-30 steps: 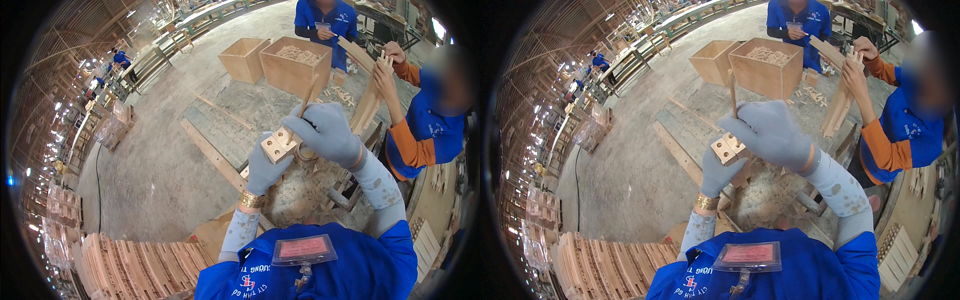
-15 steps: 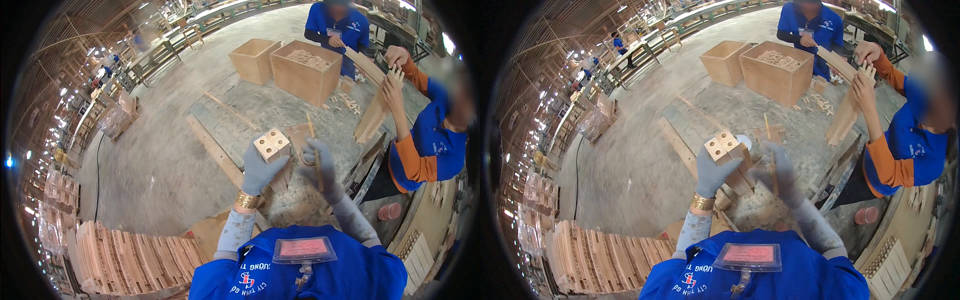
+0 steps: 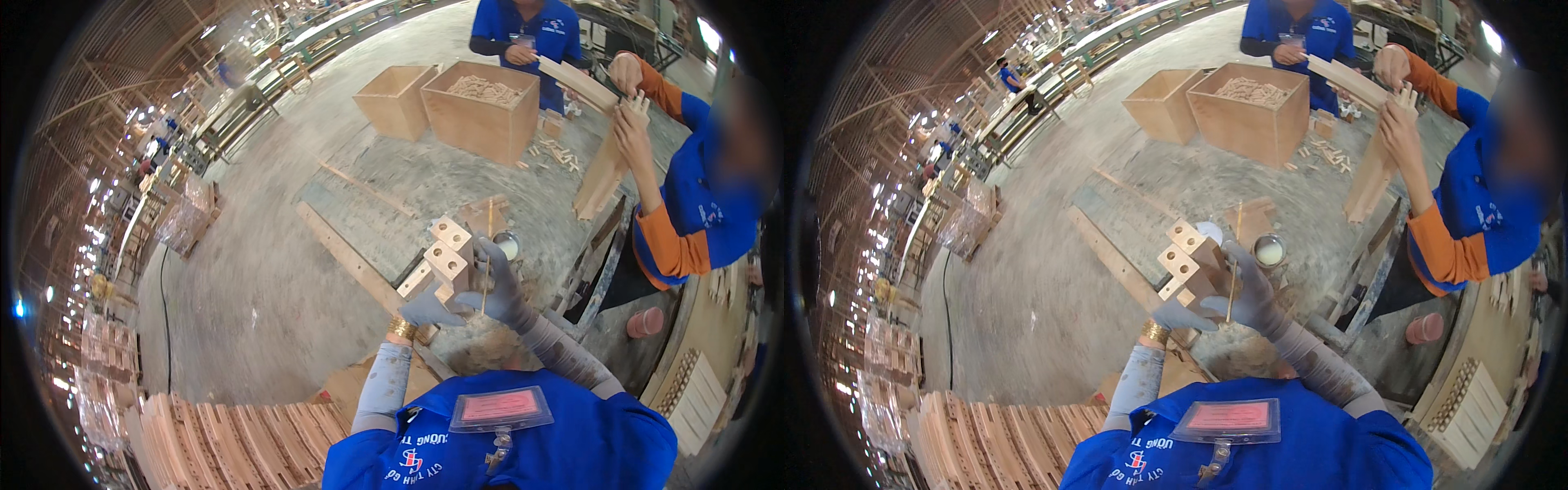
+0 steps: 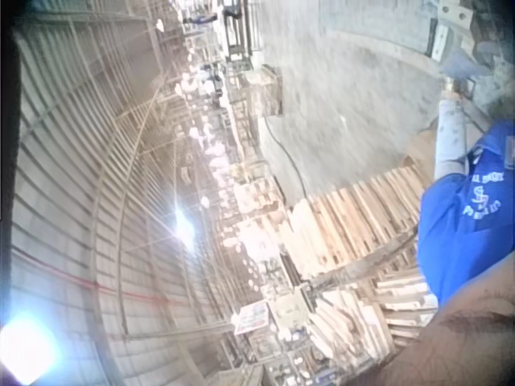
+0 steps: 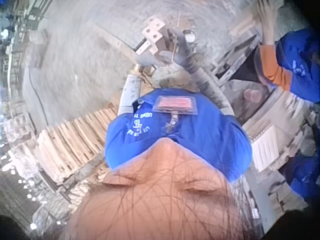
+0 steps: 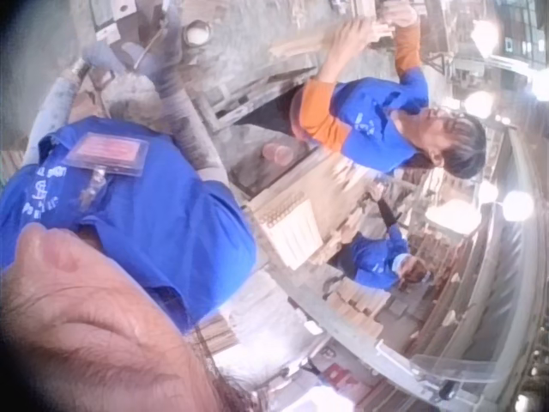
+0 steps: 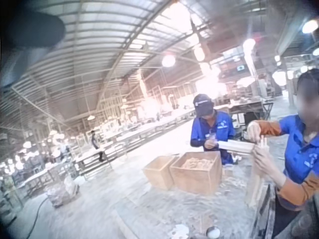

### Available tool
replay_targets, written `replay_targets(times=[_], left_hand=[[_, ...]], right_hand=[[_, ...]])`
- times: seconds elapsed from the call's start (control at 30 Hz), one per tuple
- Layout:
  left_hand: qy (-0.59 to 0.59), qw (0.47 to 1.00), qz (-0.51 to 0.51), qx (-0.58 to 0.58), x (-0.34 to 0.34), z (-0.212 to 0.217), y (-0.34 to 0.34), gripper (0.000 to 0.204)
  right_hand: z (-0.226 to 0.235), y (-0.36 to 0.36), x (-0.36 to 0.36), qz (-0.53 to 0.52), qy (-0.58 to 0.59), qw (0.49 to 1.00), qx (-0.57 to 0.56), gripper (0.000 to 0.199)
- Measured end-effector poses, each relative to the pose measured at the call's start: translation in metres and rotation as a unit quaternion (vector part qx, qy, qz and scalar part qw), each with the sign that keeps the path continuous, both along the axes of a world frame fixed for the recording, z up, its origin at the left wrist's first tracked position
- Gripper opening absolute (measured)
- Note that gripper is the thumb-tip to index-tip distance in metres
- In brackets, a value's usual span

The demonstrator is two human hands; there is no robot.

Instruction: The person applies white adhesive to the holes of small wooden blocks using a brush. They handle the blocks one by one, dipping the brush into a container of glue and carefully coating the interior of the holes before stacking the treated pieces.

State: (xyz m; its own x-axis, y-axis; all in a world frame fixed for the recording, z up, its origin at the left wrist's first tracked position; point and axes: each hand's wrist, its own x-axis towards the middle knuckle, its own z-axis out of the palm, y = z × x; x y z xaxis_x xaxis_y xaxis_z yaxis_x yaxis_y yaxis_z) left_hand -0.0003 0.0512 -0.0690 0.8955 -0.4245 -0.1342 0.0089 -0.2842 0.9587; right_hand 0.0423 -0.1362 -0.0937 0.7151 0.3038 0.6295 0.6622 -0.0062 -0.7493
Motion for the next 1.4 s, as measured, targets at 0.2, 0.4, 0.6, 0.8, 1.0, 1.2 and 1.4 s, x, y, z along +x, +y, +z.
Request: replay_targets(times=[0.2,0.4,0.6,0.8,1.0,1.2,1.4], left_hand=[[-0.026,0.991,0.048,-0.123,0.027,-0.033,-0.021,0.072],[0.028,0.905,0.253,-0.342,0.017,-0.067,-0.026,0.063],[-0.072,0.779,0.202,-0.588,0.004,-0.024,-0.020,0.084],[-0.067,0.720,0.246,-0.645,-0.011,-0.011,0.019,0.094],[-0.088,0.702,0.241,-0.665,0.000,0.005,0.014,0.089],[-0.087,0.722,0.272,-0.631,0.005,0.000,0.013,0.087],[-0.106,0.752,0.373,-0.534,0.005,-0.017,0.027,0.082]], right_hand=[[-0.014,0.014,0.019,-0.019,0.129,0.991,0.036,0.086],[0.046,0.060,0.026,-0.136,0.094,0.986,0.023,0.076],[0.050,0.045,0.054,-0.019,0.069,0.996,0.052,0.036],[-0.017,-0.063,0.103,-0.171,0.061,0.976,-0.121,0.024],[-0.091,-0.070,0.115,-0.245,-0.010,0.939,-0.240,0.037],[-0.110,-0.069,0.116,-0.183,0.199,0.942,-0.197,0.035],[-0.102,-0.075,0.088,-0.190,0.230,0.944,-0.139,0.028]])
